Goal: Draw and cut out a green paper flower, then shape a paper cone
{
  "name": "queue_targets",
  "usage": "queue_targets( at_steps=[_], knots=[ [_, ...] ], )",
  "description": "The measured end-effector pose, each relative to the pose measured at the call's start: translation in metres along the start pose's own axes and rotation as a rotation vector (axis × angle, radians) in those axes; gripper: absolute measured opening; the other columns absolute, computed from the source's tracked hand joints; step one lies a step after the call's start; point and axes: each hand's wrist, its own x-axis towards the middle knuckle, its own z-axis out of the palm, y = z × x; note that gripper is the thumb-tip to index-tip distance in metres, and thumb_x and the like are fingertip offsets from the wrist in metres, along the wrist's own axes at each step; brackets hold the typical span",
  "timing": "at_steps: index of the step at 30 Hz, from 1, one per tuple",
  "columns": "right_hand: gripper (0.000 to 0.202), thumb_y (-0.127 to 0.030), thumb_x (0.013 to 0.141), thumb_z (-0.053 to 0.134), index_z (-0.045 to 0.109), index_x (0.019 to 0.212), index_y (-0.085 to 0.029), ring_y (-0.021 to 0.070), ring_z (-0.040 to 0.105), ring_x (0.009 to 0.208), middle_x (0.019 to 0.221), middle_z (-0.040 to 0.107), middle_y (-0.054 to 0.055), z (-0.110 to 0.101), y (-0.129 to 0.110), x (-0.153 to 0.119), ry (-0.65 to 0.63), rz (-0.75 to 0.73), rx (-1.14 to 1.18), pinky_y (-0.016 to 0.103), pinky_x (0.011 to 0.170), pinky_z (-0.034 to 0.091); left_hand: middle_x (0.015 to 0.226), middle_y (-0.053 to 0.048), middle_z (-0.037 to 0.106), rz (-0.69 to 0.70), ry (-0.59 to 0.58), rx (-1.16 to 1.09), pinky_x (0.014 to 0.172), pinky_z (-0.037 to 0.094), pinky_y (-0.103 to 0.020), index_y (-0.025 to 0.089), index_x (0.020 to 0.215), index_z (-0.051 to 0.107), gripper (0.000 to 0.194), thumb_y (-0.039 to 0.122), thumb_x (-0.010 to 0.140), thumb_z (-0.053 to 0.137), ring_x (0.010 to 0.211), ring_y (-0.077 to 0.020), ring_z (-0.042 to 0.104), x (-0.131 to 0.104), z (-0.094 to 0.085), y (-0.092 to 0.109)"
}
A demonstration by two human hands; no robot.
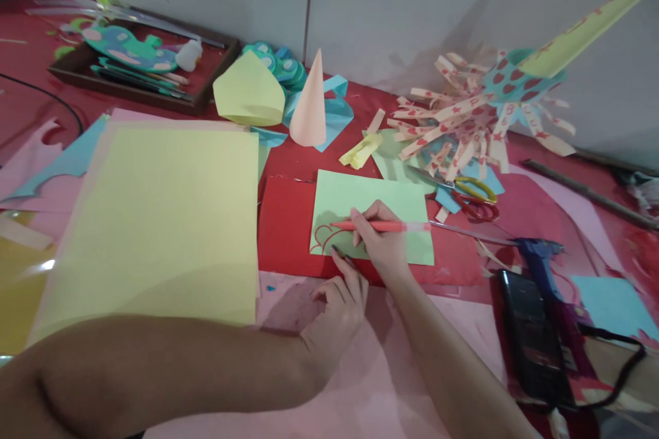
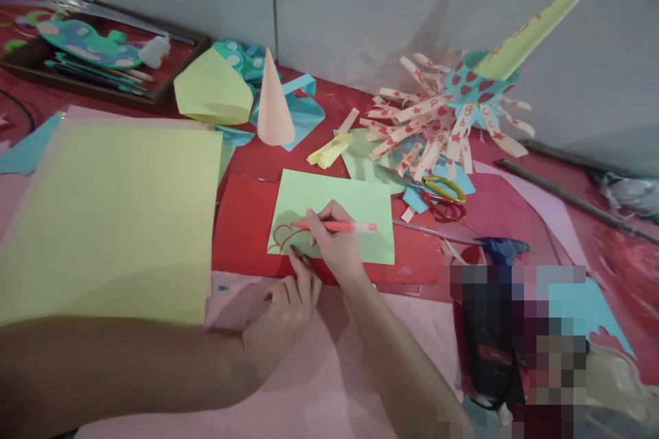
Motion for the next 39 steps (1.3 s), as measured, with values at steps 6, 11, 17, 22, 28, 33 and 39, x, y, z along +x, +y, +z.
queue_targets(
  at_steps=[6, 11, 17, 22, 28, 33, 39],
  knots=[
    [0.037, -0.042, 0.082, 0.060, 0.041, 0.058, -0.021, 0.0083, 0.041, 0.038, 0.041, 0.049, -0.006, 0.0009, -0.0045, -0.0001, -0.006, 0.020, -0.001, 0.023, 0.045, 0.035, 0.103, -0.015, 0.070, -0.014, -0.004, -0.019, 0.043, 0.043, -0.023, 0.009, 0.095, 0.066, 0.024, 0.005, 0.079, 0.048, 0.046, -0.0083, 0.053, -0.0002, 0.0000, 0.0002],
    [0.037, -0.040, 0.082, 0.060, 0.040, 0.057, -0.021, 0.0084, 0.041, 0.040, 0.041, 0.048, -0.007, 0.0000, -0.0028, 0.0004, 0.005, 0.004, -0.002, 0.023, 0.047, 0.036, 0.103, -0.017, 0.070, -0.019, 0.007, -0.060, 0.044, 0.043, -0.022, 0.007, 0.095, 0.065, 0.024, 0.005, 0.079, 0.048, 0.047, -0.0083, 0.053, -0.0001, -0.0005, -0.0008],
    [0.039, -0.042, 0.081, 0.060, 0.038, 0.056, -0.022, 0.0102, 0.046, 0.041, 0.039, 0.043, -0.007, 0.0000, -0.0007, 0.0008, -0.019, 0.041, -0.006, 0.024, 0.049, 0.040, 0.104, -0.016, 0.070, -0.036, 0.015, -0.090, 0.044, 0.042, -0.023, 0.009, 0.094, 0.065, 0.023, 0.006, 0.079, 0.049, 0.046, -0.0082, 0.052, -0.0003, 0.0003, 0.0001],
    [0.039, -0.044, 0.080, 0.060, 0.038, 0.056, -0.023, 0.0118, 0.050, 0.044, 0.038, 0.043, -0.007, 0.0000, -0.0006, 0.0007, -0.021, 0.051, 0.008, 0.025, 0.049, 0.042, 0.104, -0.017, 0.069, -0.034, 0.010, -0.094, 0.044, 0.043, -0.023, 0.008, 0.093, 0.065, 0.022, 0.005, 0.079, 0.049, 0.047, -0.0083, 0.052, -0.0006, 0.0011, 0.0005],
    [0.038, -0.044, 0.081, 0.059, 0.040, 0.057, -0.022, 0.0090, 0.045, 0.040, 0.040, 0.048, -0.007, 0.0009, -0.0009, 0.0013, -0.010, 0.015, -0.015, 0.023, 0.049, 0.040, 0.104, -0.017, 0.069, -0.030, 0.005, -0.087, 0.043, 0.043, -0.022, 0.008, 0.094, 0.065, 0.022, 0.006, 0.078, 0.051, 0.047, -0.0078, 0.052, -0.0004, 0.0005, -0.0007],
    [0.036, -0.042, 0.082, 0.060, 0.041, 0.058, -0.021, 0.0087, 0.045, 0.040, 0.041, 0.051, -0.006, 0.0004, -0.0024, 0.0012, 0.006, 0.019, -0.013, 0.023, 0.049, 0.039, 0.103, -0.017, 0.070, -0.022, 0.015, -0.062, 0.043, 0.043, -0.023, 0.008, 0.094, 0.066, 0.023, 0.004, 0.077, 0.050, 0.046, -0.0081, 0.052, 0.0000, 0.0004, -0.0009],
    [0.038, -0.043, 0.081, 0.060, 0.040, 0.057, -0.021, 0.0091, 0.045, 0.040, 0.041, 0.050, -0.006, 0.0006, -0.0031, 0.0013, 0.000, 0.023, -0.026, 0.023, 0.049, 0.040, 0.104, -0.017, 0.069, -0.012, 0.002, -0.038, 0.044, 0.043, -0.022, 0.007, 0.095, 0.065, 0.024, 0.003, 0.077, 0.050, 0.046, -0.0078, 0.053, 0.0005, -0.0004, -0.0011]
  ],
)
